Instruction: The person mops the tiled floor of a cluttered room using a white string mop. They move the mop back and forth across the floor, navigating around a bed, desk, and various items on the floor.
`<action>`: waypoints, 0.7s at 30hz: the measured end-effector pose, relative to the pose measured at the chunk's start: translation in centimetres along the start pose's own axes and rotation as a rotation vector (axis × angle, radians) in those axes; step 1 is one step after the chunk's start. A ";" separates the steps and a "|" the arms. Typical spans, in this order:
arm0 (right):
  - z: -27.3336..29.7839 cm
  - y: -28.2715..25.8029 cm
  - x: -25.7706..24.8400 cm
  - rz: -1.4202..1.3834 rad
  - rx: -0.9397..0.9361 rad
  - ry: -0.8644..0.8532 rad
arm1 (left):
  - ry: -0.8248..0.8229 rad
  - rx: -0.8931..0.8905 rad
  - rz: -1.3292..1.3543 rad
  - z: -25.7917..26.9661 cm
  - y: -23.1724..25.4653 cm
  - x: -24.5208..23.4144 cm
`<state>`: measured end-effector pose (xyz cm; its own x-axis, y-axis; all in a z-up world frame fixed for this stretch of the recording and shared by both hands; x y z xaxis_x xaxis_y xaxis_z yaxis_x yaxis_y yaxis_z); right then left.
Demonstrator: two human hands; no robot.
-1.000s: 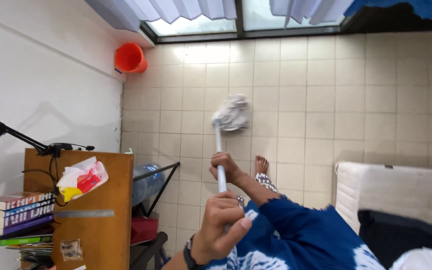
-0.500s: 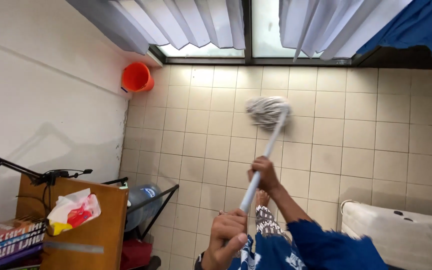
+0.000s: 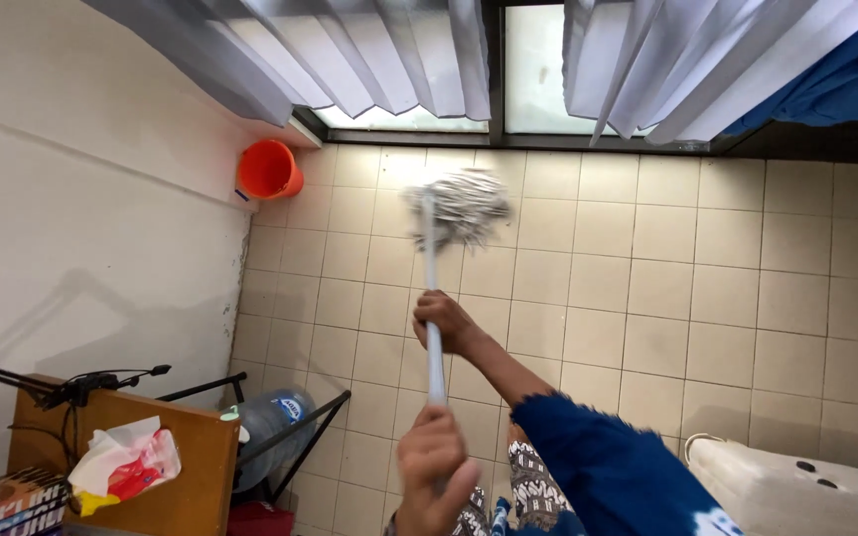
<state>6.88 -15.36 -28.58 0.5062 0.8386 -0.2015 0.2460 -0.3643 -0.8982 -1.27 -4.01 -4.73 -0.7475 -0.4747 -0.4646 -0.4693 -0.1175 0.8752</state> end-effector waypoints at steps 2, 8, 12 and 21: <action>-0.6 3.6 -0.1 0.026 -0.020 -0.027 | -0.048 0.078 -0.087 -1.6 -2.6 3.0; 1.2 7.4 -3.5 0.104 0.056 -0.045 | -0.203 0.099 -0.118 -2.3 -5.0 8.6; 2.4 0.3 -10.1 0.196 -0.088 0.220 | -0.267 0.134 0.012 -2.8 -0.7 8.3; 15.8 1.4 -24.0 0.675 0.062 0.477 | -0.363 0.134 0.394 -3.9 1.0 14.1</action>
<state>-18.00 -29.58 -31.21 0.8286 0.1801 -0.5300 -0.2754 -0.6931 -0.6661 -10.40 -14.23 -9.90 -0.9816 -0.1264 -0.1432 -0.1596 0.1310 0.9785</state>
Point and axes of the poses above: each hand's wrist, its own z-axis away from the middle knuckle, its own x-axis out of the palm, y = z × x, the point moved 9 cm from there along -z, towards the middle knuckle, and after that the axes turned 12 degrees about -z, right-handed, at the moved point
